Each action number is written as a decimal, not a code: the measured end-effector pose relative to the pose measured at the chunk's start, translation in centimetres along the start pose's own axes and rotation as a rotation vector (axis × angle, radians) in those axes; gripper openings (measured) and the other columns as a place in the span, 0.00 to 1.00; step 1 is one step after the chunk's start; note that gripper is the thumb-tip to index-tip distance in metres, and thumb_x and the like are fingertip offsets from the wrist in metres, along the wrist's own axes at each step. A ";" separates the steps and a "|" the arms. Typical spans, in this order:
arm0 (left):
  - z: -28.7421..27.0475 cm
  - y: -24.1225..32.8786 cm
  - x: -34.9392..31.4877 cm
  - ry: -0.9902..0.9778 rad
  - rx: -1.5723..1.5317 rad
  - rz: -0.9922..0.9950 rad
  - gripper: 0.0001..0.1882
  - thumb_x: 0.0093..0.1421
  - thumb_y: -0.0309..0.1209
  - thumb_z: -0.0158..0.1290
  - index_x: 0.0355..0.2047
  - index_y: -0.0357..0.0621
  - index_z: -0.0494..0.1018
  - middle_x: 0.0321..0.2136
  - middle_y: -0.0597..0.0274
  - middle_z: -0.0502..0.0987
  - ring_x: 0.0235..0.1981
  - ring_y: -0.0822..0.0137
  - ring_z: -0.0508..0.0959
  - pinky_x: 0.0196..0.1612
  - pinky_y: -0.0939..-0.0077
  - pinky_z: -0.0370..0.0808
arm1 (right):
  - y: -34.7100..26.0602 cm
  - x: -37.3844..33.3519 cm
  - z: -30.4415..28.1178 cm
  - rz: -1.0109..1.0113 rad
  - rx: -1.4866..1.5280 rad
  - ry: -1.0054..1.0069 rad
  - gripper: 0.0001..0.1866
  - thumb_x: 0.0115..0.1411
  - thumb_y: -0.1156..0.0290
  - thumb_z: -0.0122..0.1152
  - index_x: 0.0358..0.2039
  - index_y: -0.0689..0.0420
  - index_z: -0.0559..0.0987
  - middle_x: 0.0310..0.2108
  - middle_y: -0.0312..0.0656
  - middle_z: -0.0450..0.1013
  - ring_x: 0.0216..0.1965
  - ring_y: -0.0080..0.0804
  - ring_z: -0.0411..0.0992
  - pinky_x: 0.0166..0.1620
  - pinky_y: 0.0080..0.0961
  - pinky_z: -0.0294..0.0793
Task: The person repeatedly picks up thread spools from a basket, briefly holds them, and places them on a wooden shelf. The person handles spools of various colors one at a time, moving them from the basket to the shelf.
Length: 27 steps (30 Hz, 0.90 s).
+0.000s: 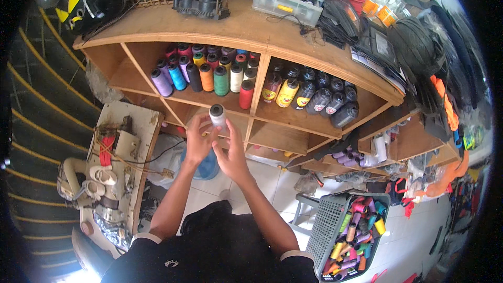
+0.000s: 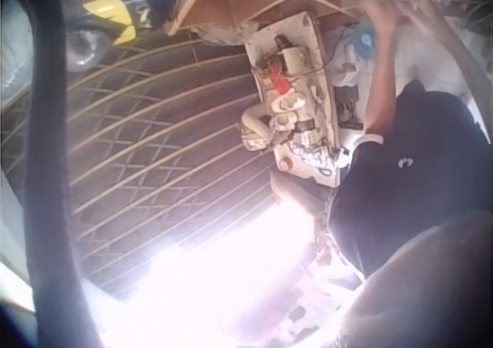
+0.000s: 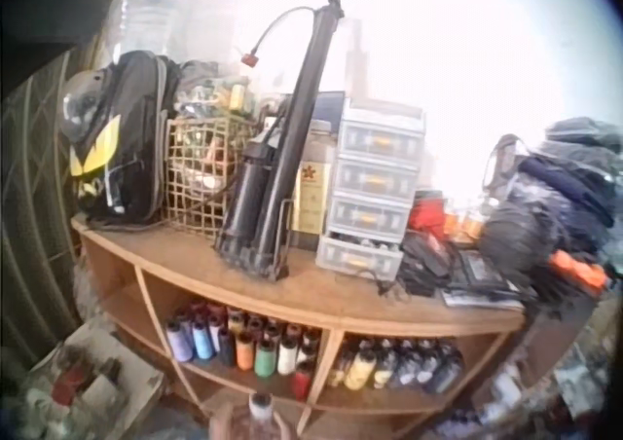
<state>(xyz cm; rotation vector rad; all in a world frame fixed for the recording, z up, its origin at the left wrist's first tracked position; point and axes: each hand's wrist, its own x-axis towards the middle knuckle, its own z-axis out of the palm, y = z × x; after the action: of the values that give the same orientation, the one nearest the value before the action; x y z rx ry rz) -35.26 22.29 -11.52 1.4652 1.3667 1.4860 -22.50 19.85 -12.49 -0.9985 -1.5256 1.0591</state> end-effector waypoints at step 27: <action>3.0 -3.1 8.2 0.027 -0.024 0.128 0.11 0.53 0.20 0.61 0.36 0.29 0.73 0.33 0.51 0.76 0.35 0.66 0.80 0.39 0.71 0.82 | 1.6 6.9 4.1 0.005 -0.218 0.356 0.43 0.59 0.61 0.60 0.66 0.65 0.49 0.60 0.55 0.52 0.63 0.49 0.52 0.65 0.40 0.52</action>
<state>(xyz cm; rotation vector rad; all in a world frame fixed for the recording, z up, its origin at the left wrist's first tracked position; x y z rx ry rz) -34.53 31.50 -12.40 1.5475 1.2868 1.6012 -27.60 26.24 -12.73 -1.2667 -1.3606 0.6816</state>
